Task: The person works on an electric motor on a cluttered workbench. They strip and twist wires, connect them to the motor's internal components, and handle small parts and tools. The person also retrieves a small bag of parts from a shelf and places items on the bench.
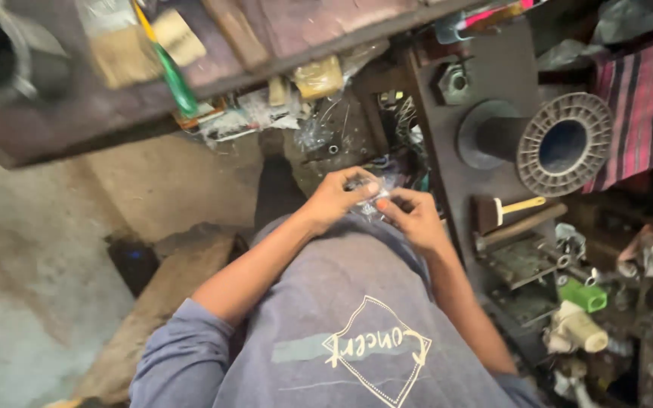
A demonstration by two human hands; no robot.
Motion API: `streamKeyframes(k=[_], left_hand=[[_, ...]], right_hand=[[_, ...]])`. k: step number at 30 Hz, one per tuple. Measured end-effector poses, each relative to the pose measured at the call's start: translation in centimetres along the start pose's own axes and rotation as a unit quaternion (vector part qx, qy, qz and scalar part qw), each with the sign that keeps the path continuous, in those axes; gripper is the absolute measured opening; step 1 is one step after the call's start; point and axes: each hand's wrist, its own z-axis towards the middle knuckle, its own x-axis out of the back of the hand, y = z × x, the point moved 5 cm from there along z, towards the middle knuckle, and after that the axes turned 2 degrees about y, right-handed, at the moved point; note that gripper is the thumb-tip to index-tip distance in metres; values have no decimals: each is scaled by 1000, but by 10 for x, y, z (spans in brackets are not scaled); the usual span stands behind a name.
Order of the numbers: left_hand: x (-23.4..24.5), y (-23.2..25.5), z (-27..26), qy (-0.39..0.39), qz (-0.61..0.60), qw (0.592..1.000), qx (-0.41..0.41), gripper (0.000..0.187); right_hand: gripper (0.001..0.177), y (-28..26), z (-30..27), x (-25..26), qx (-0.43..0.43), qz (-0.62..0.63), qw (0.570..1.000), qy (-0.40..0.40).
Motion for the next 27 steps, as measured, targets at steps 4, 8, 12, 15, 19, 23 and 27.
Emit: streamKeyframes(k=[4, 8, 12, 15, 19, 23, 27], left_hand=[[48, 51, -3, 21, 4, 1000, -15, 30], [56, 91, 2, -21, 61, 998, -17, 29], [54, 107, 10, -49, 155, 987, -18, 28], [52, 104, 15, -86, 147, 985, 14, 27], [49, 88, 21, -116, 233, 964, 49, 26], [46, 62, 36, -117, 147, 973, 136, 26], [44, 26, 46, -85, 0, 953, 290, 22]], right_hand=[[29, -45, 25, -38, 9, 47, 998, -28], [34, -73, 28, -55, 65, 84, 994, -9], [23, -66, 22, -64, 20, 88, 994, 63], [21, -63, 16, -66, 56, 79, 990, 98], [19, -59, 7, -65, 71, 11, 992, 105], [20, -58, 7, -57, 108, -73, 975, 182], [23, -53, 6, -48, 183, -100, 952, 225]])
